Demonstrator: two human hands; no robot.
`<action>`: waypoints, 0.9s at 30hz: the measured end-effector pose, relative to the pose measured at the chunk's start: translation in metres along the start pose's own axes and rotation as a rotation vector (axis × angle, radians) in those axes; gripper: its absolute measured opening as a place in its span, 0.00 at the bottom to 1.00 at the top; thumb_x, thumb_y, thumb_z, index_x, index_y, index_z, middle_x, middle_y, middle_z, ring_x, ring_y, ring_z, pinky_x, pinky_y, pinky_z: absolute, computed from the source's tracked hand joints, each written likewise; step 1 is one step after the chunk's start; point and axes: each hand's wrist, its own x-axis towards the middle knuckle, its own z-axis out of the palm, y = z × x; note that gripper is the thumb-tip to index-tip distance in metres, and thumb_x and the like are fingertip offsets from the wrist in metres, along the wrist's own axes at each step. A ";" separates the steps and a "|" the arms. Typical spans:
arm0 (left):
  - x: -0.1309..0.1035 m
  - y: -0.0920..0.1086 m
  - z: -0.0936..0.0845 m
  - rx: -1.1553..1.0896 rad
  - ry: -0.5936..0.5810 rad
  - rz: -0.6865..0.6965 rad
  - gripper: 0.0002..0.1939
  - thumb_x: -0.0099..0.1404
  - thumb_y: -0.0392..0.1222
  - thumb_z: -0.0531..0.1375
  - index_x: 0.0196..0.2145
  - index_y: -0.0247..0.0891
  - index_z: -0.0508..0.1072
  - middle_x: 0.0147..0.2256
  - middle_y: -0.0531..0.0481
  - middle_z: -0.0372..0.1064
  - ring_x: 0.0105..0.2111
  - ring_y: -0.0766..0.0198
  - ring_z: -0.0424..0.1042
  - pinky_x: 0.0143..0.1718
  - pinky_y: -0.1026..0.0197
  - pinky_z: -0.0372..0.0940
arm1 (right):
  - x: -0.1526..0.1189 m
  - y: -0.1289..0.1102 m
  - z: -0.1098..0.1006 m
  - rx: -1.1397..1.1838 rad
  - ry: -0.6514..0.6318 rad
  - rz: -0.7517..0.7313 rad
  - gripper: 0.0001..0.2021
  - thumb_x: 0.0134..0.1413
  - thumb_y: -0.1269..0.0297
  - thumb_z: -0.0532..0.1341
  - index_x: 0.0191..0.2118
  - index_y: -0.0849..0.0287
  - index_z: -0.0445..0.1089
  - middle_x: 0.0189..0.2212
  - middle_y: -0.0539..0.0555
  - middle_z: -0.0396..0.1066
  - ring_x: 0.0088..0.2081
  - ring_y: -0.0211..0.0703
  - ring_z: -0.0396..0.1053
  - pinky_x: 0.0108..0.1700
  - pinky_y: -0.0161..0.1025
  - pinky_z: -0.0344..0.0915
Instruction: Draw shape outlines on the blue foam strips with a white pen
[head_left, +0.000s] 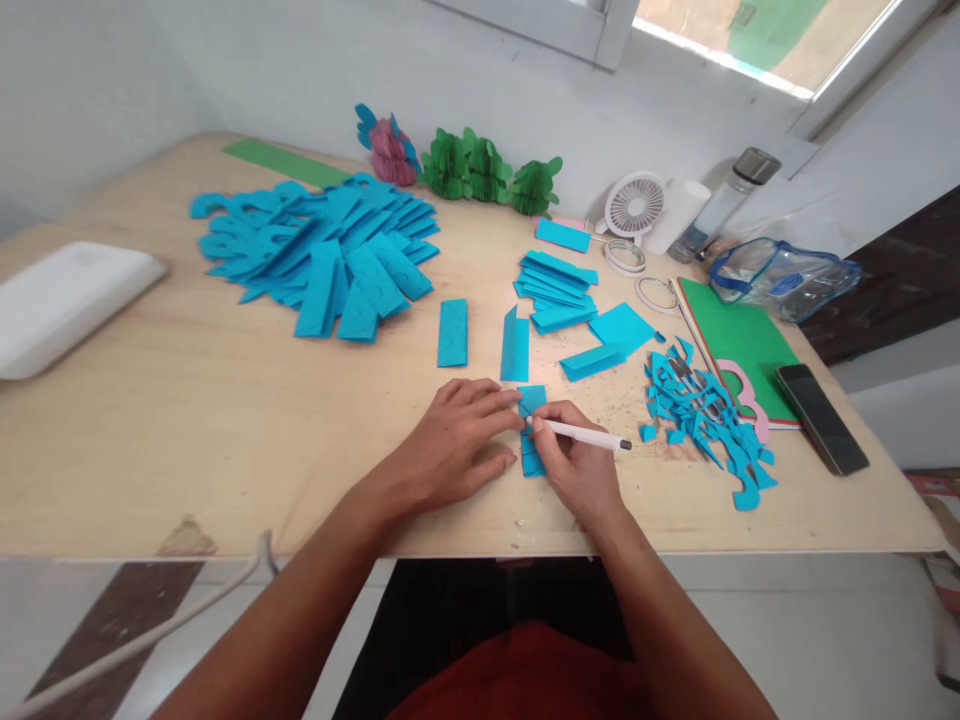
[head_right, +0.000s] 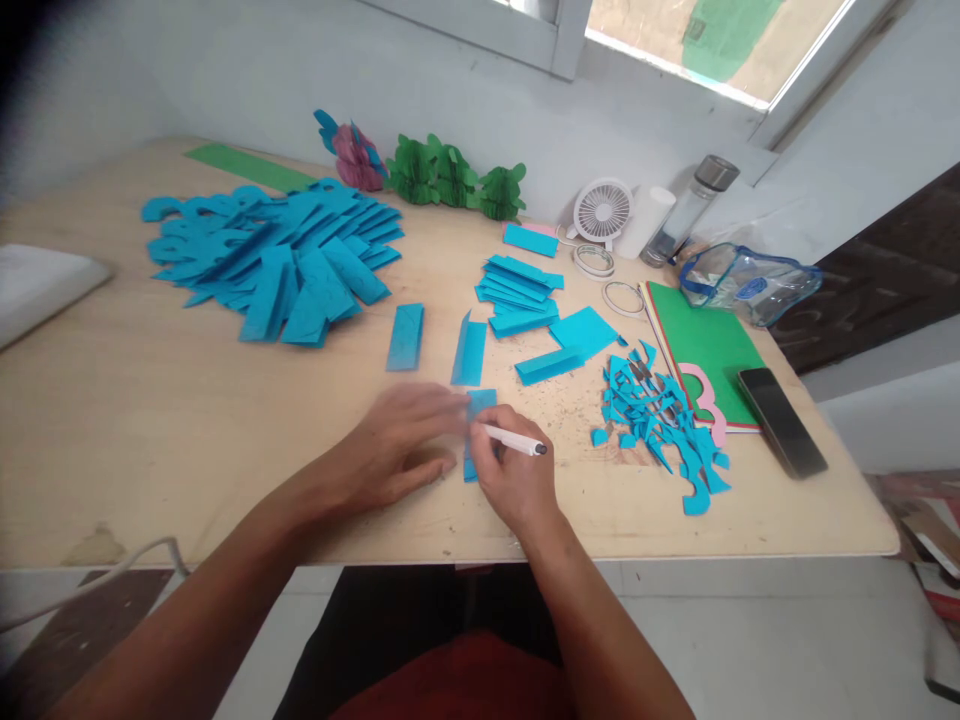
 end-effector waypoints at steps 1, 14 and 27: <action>0.000 0.000 0.000 0.000 0.003 0.002 0.18 0.65 0.41 0.56 0.52 0.43 0.72 0.61 0.45 0.63 0.61 0.47 0.59 0.61 0.38 0.51 | 0.000 0.000 0.000 0.000 0.001 -0.004 0.07 0.61 0.64 0.55 0.36 0.56 0.69 0.27 0.50 0.72 0.26 0.38 0.66 0.27 0.33 0.60; -0.001 -0.001 0.002 0.005 0.014 0.006 0.18 0.65 0.42 0.56 0.52 0.44 0.72 0.61 0.46 0.63 0.61 0.47 0.59 0.61 0.38 0.50 | -0.001 0.000 0.000 0.000 0.001 -0.010 0.06 0.61 0.64 0.55 0.36 0.56 0.69 0.28 0.51 0.72 0.26 0.38 0.66 0.27 0.33 0.61; -0.001 -0.002 0.003 0.001 0.026 0.018 0.18 0.64 0.41 0.56 0.52 0.44 0.71 0.61 0.46 0.64 0.60 0.48 0.59 0.61 0.38 0.51 | -0.001 -0.001 0.000 -0.009 -0.002 0.004 0.07 0.61 0.64 0.55 0.36 0.56 0.69 0.27 0.50 0.72 0.26 0.38 0.67 0.27 0.33 0.61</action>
